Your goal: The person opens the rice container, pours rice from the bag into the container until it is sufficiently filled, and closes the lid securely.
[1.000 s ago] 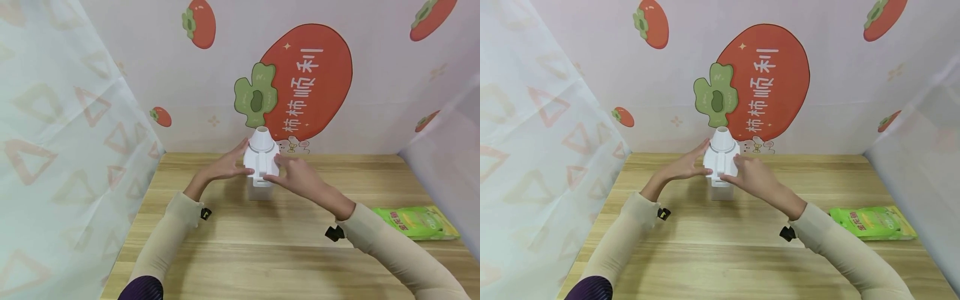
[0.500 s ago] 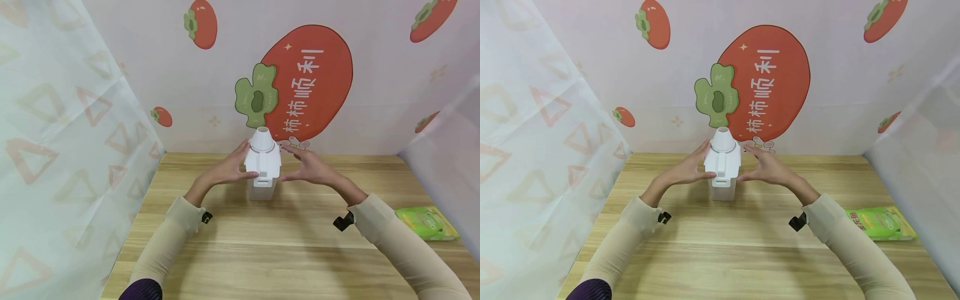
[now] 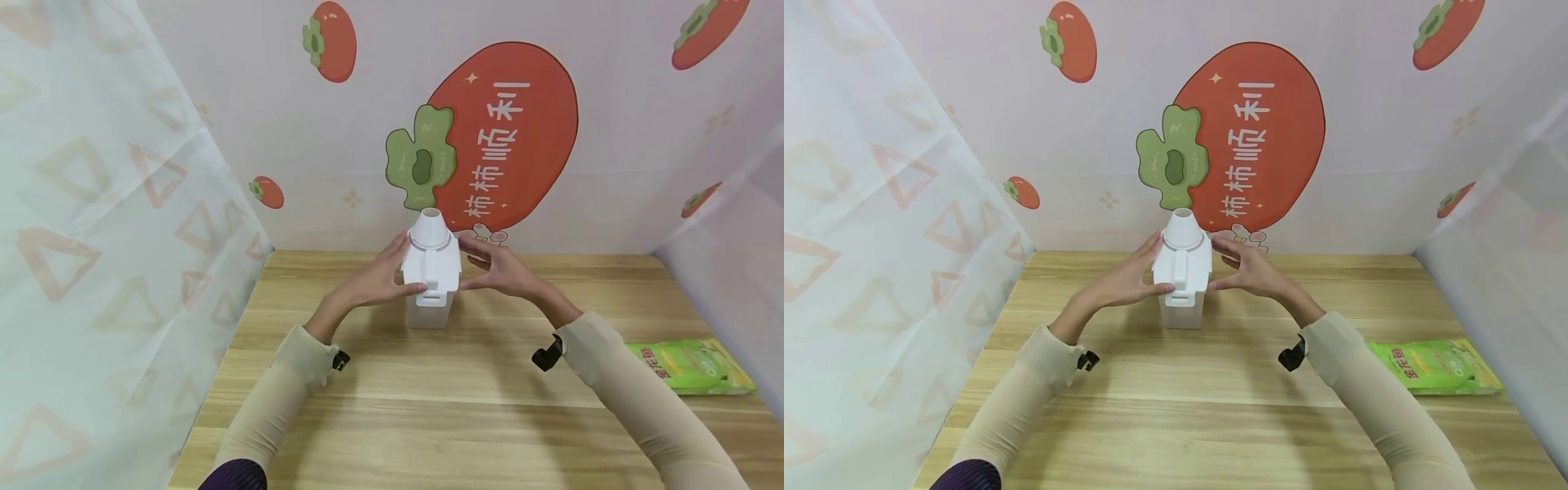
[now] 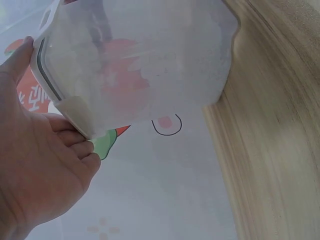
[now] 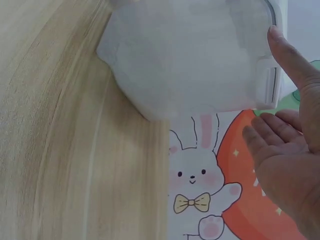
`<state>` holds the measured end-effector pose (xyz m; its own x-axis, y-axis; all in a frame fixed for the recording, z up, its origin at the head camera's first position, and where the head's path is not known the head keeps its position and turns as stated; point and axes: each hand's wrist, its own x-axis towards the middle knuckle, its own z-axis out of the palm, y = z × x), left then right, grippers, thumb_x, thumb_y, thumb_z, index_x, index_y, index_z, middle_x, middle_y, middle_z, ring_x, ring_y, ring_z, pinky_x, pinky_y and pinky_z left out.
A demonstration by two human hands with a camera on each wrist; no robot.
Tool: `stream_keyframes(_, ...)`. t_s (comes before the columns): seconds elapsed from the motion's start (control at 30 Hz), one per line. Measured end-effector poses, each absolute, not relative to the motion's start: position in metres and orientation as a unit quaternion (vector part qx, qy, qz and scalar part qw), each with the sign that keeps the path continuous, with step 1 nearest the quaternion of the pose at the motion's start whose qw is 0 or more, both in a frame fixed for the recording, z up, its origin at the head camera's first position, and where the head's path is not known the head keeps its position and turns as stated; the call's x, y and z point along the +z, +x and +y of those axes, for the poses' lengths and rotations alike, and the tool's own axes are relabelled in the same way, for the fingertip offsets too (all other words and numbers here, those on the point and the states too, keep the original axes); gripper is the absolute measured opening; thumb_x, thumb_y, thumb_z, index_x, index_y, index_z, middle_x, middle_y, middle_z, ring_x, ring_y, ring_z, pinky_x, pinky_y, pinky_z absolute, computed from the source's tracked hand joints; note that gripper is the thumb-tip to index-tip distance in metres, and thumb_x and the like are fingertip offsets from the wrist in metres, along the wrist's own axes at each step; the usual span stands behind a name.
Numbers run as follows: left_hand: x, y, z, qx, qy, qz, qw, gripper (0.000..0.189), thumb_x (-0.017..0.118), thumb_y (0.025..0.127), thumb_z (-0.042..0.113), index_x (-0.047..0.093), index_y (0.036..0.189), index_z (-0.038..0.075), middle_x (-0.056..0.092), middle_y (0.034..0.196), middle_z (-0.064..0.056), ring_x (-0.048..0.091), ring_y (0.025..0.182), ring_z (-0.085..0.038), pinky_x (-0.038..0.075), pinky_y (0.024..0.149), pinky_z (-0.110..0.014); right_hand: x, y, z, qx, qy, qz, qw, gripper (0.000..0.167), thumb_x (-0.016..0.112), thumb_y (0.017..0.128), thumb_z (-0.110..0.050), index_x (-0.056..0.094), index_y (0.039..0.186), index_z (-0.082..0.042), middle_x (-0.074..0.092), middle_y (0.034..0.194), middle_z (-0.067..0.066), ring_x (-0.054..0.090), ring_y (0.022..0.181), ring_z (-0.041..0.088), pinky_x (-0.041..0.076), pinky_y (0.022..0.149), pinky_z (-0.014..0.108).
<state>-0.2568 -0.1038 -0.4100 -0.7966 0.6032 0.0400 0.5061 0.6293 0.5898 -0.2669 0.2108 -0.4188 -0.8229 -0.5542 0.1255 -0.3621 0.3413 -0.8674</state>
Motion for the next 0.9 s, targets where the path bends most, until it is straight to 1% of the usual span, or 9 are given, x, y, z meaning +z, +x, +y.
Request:
stream_keyframes(0.17, -0.411, -0.256, -0.103, 0.302, 0.311, 0.898, 0.078, 0.116, 0.069, 0.095, 0.064, 0.003, 0.17, 0.007, -0.006, 0.179, -0.01, -0.003, 0.164, -0.016, 0.018, 0.132, -0.042, -0.423, -0.27, 0.209, -0.53, -0.282, 0.793, 0.107, 0.1, 0.09, 0.082, -0.002, 0.032, 0.164, 0.002, 0.033, 0.171, 0.018, 0.033, 0.157, 0.037, 0.04, 0.119, 0.039)
stream_keyframes(0.33, -0.411, -0.257, -0.103, 0.304, 0.31, 0.897, 0.079, 0.115, 0.07, 0.095, 0.064, 0.003, 0.17, 0.007, -0.005, 0.179, -0.01, -0.002, 0.164, -0.016, 0.018, 0.132, -0.041, -0.426, -0.272, 0.209, -0.548, -0.277, 0.781, 0.114, 0.098, 0.088, 0.083, 0.002, 0.032, 0.164, 0.002, 0.033, 0.171, 0.018, 0.035, 0.156, 0.039, 0.044, 0.115, 0.029)
stream_keyframes(0.4, -0.411, -0.256, -0.104, 0.308, 0.308, 0.897, 0.081, 0.116, 0.071, 0.094, 0.063, 0.003, 0.17, 0.007, -0.006, 0.179, -0.008, -0.002, 0.164, -0.016, 0.019, 0.132, -0.041, -0.428, -0.273, 0.208, -0.554, -0.274, 0.777, 0.116, 0.098, 0.088, 0.083, 0.002, 0.033, 0.164, 0.002, 0.034, 0.17, 0.019, 0.037, 0.155, 0.04, 0.045, 0.114, 0.028)
stream_keyframes(0.53, -0.411, -0.256, -0.104, 0.313, 0.301, 0.896, 0.087, 0.115, 0.071, 0.094, 0.063, 0.003, 0.17, 0.008, -0.009, 0.179, -0.002, -0.002, 0.164, -0.014, 0.018, 0.132, -0.041, -0.431, -0.276, 0.208, -0.57, -0.263, 0.769, 0.119, 0.096, 0.088, 0.083, 0.002, 0.035, 0.163, 0.003, 0.036, 0.169, 0.019, 0.041, 0.152, 0.04, 0.048, 0.112, 0.031)
stream_keyframes(0.63, -0.412, -0.256, -0.103, 0.311, 0.299, 0.898, 0.088, 0.115, 0.07, 0.095, 0.064, 0.003, 0.17, 0.009, -0.01, 0.178, 0.0, -0.003, 0.164, -0.014, 0.017, 0.132, -0.04, -0.435, -0.279, 0.207, -0.583, -0.252, 0.764, 0.115, 0.093, 0.087, 0.084, 0.004, 0.037, 0.162, 0.003, 0.039, 0.168, 0.019, 0.044, 0.15, 0.04, 0.048, 0.112, 0.032)
stream_keyframes(0.73, -0.412, -0.256, -0.103, 0.31, 0.301, 0.898, 0.086, 0.115, 0.07, 0.095, 0.063, 0.003, 0.17, 0.008, -0.01, 0.178, -0.002, -0.002, 0.164, -0.014, 0.016, 0.132, -0.04, -0.438, -0.281, 0.206, -0.588, -0.247, 0.764, 0.1, 0.09, 0.086, 0.083, 0.006, 0.039, 0.161, 0.004, 0.042, 0.165, 0.021, 0.047, 0.148, 0.041, 0.05, 0.111, 0.032)
stream_keyframes(0.9, -0.413, -0.257, -0.103, 0.31, 0.304, 0.897, 0.084, 0.115, 0.071, 0.095, 0.062, 0.003, 0.17, 0.007, -0.008, 0.179, -0.007, -0.002, 0.164, -0.017, 0.017, 0.132, -0.041, -0.443, -0.283, 0.204, -0.586, -0.246, 0.768, 0.073, 0.087, 0.087, 0.082, 0.006, 0.044, 0.158, 0.004, 0.046, 0.162, 0.022, 0.05, 0.144, 0.042, 0.052, 0.106, 0.027)
